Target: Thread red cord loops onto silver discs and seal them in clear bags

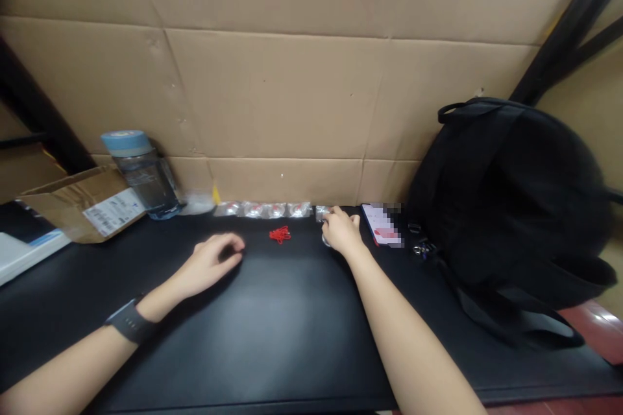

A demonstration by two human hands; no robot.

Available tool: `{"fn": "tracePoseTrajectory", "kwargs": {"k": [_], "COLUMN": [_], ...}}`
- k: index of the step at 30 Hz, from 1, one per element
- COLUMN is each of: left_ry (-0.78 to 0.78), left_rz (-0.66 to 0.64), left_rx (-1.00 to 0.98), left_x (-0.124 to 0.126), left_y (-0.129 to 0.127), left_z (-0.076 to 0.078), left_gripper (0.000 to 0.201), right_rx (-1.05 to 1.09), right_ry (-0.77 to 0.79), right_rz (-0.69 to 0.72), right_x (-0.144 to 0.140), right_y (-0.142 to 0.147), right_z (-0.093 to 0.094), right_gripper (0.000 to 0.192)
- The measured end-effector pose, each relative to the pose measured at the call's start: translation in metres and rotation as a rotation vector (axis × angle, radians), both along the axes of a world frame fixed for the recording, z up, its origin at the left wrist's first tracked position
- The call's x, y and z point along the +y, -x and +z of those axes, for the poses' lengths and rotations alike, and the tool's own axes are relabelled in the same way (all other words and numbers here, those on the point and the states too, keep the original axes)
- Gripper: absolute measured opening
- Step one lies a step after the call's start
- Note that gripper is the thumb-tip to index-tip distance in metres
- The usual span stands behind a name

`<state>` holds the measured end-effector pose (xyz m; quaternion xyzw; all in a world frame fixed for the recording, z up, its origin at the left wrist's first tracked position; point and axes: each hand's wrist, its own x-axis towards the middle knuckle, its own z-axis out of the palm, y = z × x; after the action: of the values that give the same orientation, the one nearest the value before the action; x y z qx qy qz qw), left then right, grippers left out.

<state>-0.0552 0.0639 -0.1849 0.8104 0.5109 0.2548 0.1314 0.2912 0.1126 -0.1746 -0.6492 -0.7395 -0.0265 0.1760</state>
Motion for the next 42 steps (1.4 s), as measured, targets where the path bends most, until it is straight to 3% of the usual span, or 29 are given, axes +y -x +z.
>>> {"fn": "tracePoseTrajectory", "kwargs": {"k": [5,10,14,18,23,29,34,38,42], "left_ry": [-0.011,-0.075,-0.182,-0.220,-0.198,-0.130,-0.120,-0.150,-0.155], "left_rz": [-0.112,-0.117,-0.096,-0.086,-0.208,-0.302,-0.386,-0.372,-0.366], "left_rx": [0.064,0.153,0.230,0.186,0.142,0.196,0.233,0.149,0.152], "left_x": [0.002,-0.002,-0.007,0.006,0.032,0.042,0.040,0.038,0.042], "left_y": [-0.001,-0.006,-0.029,-0.061,-0.081,-0.071,-0.054,-0.039,-0.030], "left_z": [-0.003,-0.004,-0.002,0.004,0.006,-0.002,0.014,0.027,0.030], "left_gripper": [0.019,0.023,0.028,0.040,0.055,0.039,0.034,0.052,0.025], "right_rx": [0.059,0.105,0.101,0.111,0.217,0.268,0.207,0.225,0.240], "right_ry": [0.088,0.103,0.075,0.120,0.199,0.221,0.191,0.184,0.194], "right_rz": [0.093,0.141,0.126,0.099,0.233,0.260,0.276,0.305,0.309], "right_x": [0.008,0.003,-0.008,-0.021,-0.028,-0.020,-0.021,-0.021,-0.019], "right_y": [0.001,-0.001,-0.004,-0.012,-0.026,-0.028,-0.027,-0.028,-0.030], "right_z": [-0.009,-0.002,0.008,0.013,0.011,0.009,0.013,0.014,0.014], "right_gripper": [0.039,0.046,0.053,0.050,0.060,0.053,0.047,0.042,0.040]}}
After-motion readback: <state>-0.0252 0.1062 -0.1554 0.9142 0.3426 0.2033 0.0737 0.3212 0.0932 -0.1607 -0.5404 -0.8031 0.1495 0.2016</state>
